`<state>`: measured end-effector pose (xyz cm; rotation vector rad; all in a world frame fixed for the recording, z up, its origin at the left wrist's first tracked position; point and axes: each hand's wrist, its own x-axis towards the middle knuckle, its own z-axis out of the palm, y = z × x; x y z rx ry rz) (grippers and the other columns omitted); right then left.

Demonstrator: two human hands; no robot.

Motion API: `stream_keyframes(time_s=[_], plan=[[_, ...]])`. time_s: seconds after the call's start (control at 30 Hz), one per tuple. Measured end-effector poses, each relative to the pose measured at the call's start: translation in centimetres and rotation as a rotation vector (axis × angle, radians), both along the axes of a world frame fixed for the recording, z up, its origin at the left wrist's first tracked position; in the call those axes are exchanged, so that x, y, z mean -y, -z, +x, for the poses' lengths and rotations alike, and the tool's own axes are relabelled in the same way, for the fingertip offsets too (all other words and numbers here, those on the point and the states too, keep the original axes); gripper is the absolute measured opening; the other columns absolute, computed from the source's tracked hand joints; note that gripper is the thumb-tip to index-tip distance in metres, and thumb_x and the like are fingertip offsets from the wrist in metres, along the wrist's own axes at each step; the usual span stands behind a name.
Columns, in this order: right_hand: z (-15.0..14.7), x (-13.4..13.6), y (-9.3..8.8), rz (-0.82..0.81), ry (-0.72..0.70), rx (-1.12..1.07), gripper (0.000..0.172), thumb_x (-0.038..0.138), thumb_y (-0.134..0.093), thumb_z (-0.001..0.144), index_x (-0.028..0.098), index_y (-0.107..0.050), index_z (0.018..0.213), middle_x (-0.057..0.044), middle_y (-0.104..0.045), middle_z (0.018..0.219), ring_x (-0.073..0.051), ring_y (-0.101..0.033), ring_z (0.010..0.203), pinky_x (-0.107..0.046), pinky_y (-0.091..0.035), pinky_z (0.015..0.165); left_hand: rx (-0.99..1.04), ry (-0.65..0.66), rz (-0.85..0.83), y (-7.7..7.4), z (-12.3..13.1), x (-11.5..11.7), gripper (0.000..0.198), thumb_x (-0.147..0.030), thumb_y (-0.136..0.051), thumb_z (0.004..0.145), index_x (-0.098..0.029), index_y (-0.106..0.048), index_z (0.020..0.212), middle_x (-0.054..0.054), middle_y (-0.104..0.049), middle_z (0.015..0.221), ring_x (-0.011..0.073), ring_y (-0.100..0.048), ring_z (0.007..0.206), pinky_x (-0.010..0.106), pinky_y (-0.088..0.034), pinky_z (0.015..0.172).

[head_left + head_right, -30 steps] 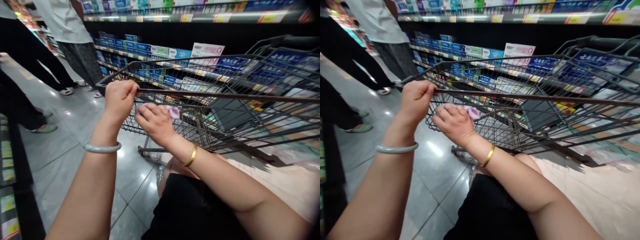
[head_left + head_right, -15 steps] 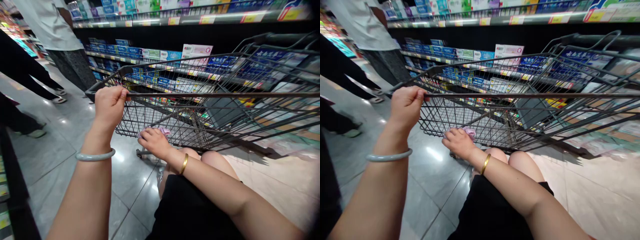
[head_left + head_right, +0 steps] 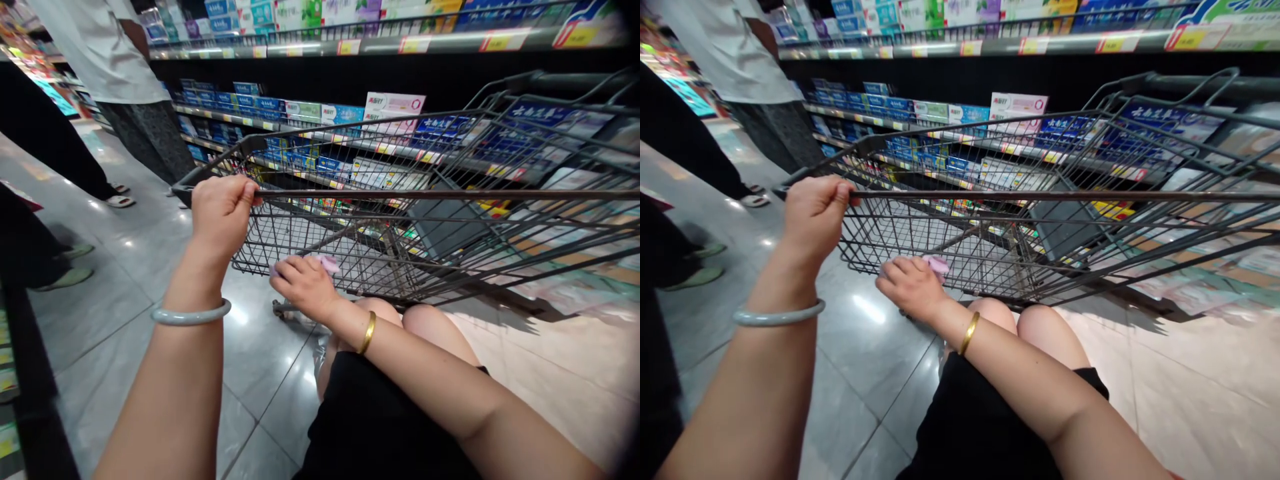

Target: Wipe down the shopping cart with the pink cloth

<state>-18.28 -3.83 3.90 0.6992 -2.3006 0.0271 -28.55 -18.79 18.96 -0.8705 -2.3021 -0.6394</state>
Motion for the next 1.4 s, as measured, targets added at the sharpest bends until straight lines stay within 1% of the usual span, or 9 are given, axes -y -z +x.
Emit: stream_keyframes(time_s=[0.1, 0.3, 0.5, 0.67, 0.73, 0.9, 1.1, 1.27, 1.4], plan=[[-1.4, 1.3, -1.5, -0.06, 0.0, -0.075, 0.02, 0.024, -0.045, 0.106, 0.027, -0.062, 0.115, -0.004, -0.063, 0.134, -0.022, -0.049, 0.123, -0.039, -0.037, 0.09, -0.056, 0.017, 0.046, 0.2, -0.1, -0.1, 0.044, -0.042, -0.036, 0.102, -0.02, -0.067, 0.081, 0.0, -0.069, 0.076, 0.015, -0.056, 0.073, 0.031, -0.038, 0.074], [-2.9, 2.1, -1.2, 0.096, -0.112, 0.013, 0.02, 0.022, -0.045, 0.105, 0.02, -0.064, 0.1, -0.006, -0.067, 0.113, -0.022, -0.053, 0.106, -0.038, -0.037, 0.084, -0.04, 0.039, 0.064, 0.5, -0.3, 0.0, 0.04, -0.042, -0.039, 0.102, -0.023, -0.063, 0.076, 0.0, -0.066, 0.072, 0.0166, -0.056, 0.07, 0.033, -0.038, 0.072], [-5.0, 4.4, -3.9, -0.017, -0.125, -0.101, 0.027, 0.023, -0.037, 0.107, 0.024, -0.063, 0.116, -0.005, -0.066, 0.115, -0.025, -0.05, 0.111, -0.041, -0.036, 0.084, -0.06, 0.011, 0.056, 0.4, -0.2, 0.1, 0.04, -0.042, -0.038, 0.1, -0.023, -0.061, 0.074, 0.001, -0.066, 0.073, 0.0167, -0.055, 0.071, 0.033, -0.037, 0.071], [-5.1, 5.0, -1.8, 0.128, -0.194, 0.037, 0.022, 0.018, -0.043, 0.104, 0.018, -0.064, 0.099, -0.006, -0.066, 0.106, -0.024, -0.052, 0.106, -0.04, -0.037, 0.084, -0.064, 0.026, 0.027, 0.2, -0.2, 0.2, 0.04, -0.042, -0.037, 0.1, -0.023, -0.061, 0.074, 0.001, -0.066, 0.071, 0.0175, -0.056, 0.071, 0.034, -0.038, 0.071], [-4.5, 4.9, -1.6, 0.122, -0.183, 0.053, 0.018, 0.019, -0.047, 0.103, 0.018, -0.064, 0.098, -0.006, -0.065, 0.104, -0.023, -0.052, 0.104, -0.04, -0.037, 0.084, -0.067, 0.024, 0.026, 0.1, -0.2, 0.2, 0.041, -0.043, -0.036, 0.1, -0.024, -0.061, 0.074, 0.001, -0.066, 0.071, 0.0182, -0.056, 0.071, 0.034, -0.039, 0.071], [-3.6, 4.2, -4.7, -0.036, -0.132, -0.11, 0.023, 0.022, -0.04, 0.106, 0.023, -0.064, 0.108, -0.005, -0.067, 0.107, -0.025, -0.05, 0.109, -0.04, -0.036, 0.082, -0.044, 0.003, 0.041, 0.2, 0.0, 0.3, 0.04, -0.044, -0.037, 0.1, -0.024, -0.066, 0.08, 0.001, -0.07, 0.078, 0.0196, -0.06, 0.076, 0.035, -0.042, 0.075], [-2.8, 3.1, -6.4, 0.076, -0.141, -0.079, 0.024, 0.019, -0.042, 0.105, 0.021, -0.065, 0.099, -0.005, -0.067, 0.107, -0.021, -0.051, 0.105, -0.037, -0.037, 0.082, 0.1, 0.104, 0.106, -0.3, -0.2, 0.9, 0.039, -0.047, -0.044, 0.096, -0.025, -0.076, 0.094, 0.002, -0.077, 0.092, 0.0205, -0.067, 0.089, 0.034, -0.049, 0.083], [-1.7, 2.3, -9.0, -0.027, 0.002, -0.177, 0.023, 0.021, -0.04, 0.106, 0.022, -0.063, 0.107, -0.005, -0.066, 0.119, -0.024, -0.052, 0.112, -0.041, -0.038, 0.085, 0.227, 0.195, 0.167, -0.8, 0.2, 1.3, 0.039, -0.048, -0.047, 0.094, -0.024, -0.078, 0.098, 0.003, -0.078, 0.094, 0.0202, -0.07, 0.089, 0.033, -0.053, 0.086], [-0.5, 0.8, -9.7, 0.013, 0.002, -0.199, 0.024, 0.02, -0.041, 0.105, 0.021, -0.064, 0.097, -0.003, -0.068, 0.116, -0.022, -0.055, 0.109, -0.039, -0.039, 0.082, 0.242, 0.214, 0.155, -1.1, 0.5, 1.4, 0.037, -0.047, -0.048, 0.095, -0.025, -0.078, 0.098, 0.004, -0.079, 0.101, 0.0216, -0.071, 0.096, 0.034, -0.053, 0.09]])
